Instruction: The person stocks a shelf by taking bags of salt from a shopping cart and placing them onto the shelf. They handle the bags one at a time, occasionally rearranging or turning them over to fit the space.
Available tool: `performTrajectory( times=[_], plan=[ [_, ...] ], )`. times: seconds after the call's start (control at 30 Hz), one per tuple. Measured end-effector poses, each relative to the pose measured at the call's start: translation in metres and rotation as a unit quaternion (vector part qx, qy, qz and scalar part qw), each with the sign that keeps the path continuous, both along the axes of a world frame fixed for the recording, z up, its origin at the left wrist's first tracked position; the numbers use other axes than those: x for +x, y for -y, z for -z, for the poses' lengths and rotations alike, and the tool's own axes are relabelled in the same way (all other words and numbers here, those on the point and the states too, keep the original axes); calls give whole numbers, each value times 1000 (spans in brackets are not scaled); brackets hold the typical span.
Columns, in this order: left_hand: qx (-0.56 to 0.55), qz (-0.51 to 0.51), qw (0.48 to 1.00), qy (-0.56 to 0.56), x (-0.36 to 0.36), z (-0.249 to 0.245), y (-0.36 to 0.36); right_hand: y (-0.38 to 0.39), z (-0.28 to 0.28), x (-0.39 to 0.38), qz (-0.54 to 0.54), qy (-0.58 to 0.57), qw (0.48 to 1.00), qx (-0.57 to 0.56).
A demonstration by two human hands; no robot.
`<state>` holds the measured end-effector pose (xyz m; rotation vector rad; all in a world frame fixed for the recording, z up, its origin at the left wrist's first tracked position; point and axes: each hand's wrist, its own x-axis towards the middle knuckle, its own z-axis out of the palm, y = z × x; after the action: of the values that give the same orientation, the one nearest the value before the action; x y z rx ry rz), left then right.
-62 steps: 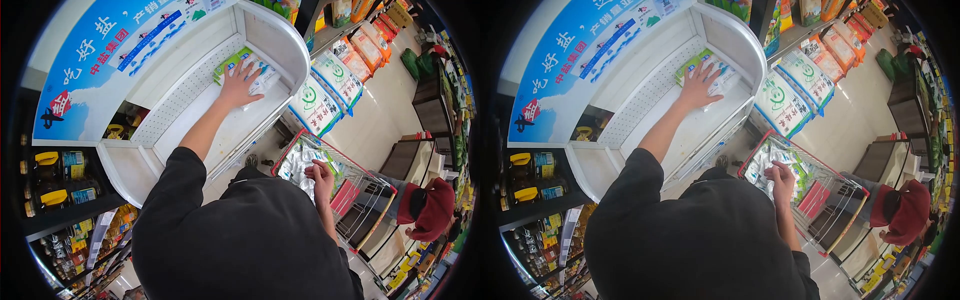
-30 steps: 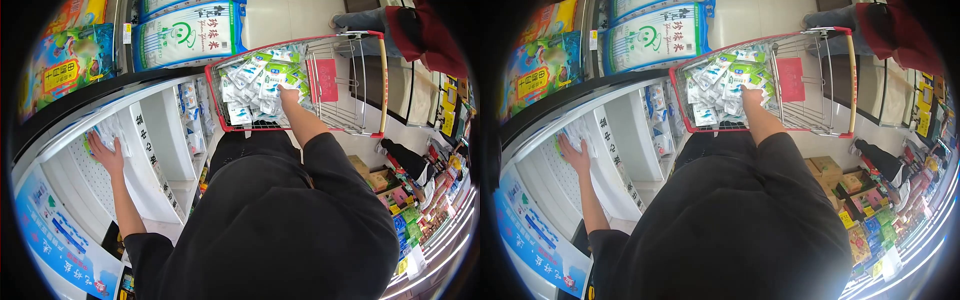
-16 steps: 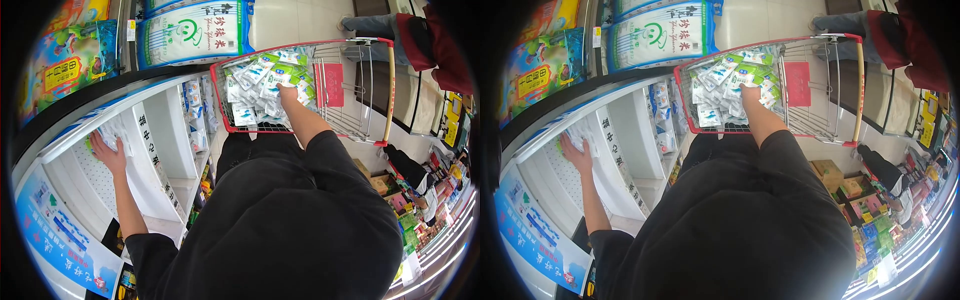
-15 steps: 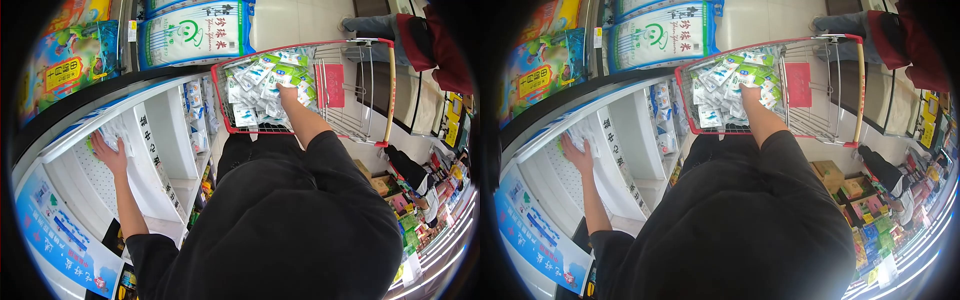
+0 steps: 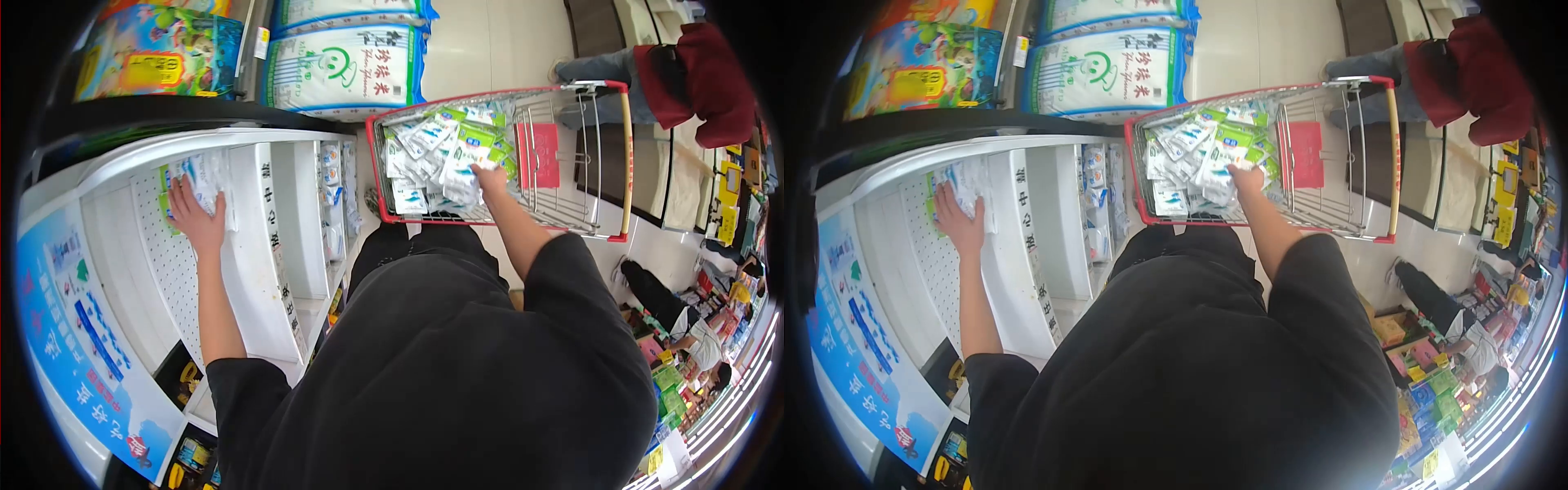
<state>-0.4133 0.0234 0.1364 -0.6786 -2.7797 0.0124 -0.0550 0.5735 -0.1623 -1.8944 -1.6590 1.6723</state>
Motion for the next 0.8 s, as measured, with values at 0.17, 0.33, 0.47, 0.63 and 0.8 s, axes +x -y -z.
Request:
performTrajectory(
  times=[0.17, 0.33, 0.47, 0.63, 0.8],
  plan=[
    [110, 3, 994, -3, 6, -10, 4, 40, -136, 20, -7, -175, 977, -122],
    [291, 137, 945, 54, 81, -57, -75, 104, -282, -18, -121, -285, 945, -110],
    [517, 72, 744, 418, 162, -76, -141, 174, -340, -77, -215, -349, 909, -73],
    [587, 16, 694, 417, 177, -88, -138, 212, -365, -119, -274, -373, 884, -70],
    [604, -44, 697, 383, 175, -78, -90, 231, -343, -124, -224, -351, 903, -110]
  ],
)
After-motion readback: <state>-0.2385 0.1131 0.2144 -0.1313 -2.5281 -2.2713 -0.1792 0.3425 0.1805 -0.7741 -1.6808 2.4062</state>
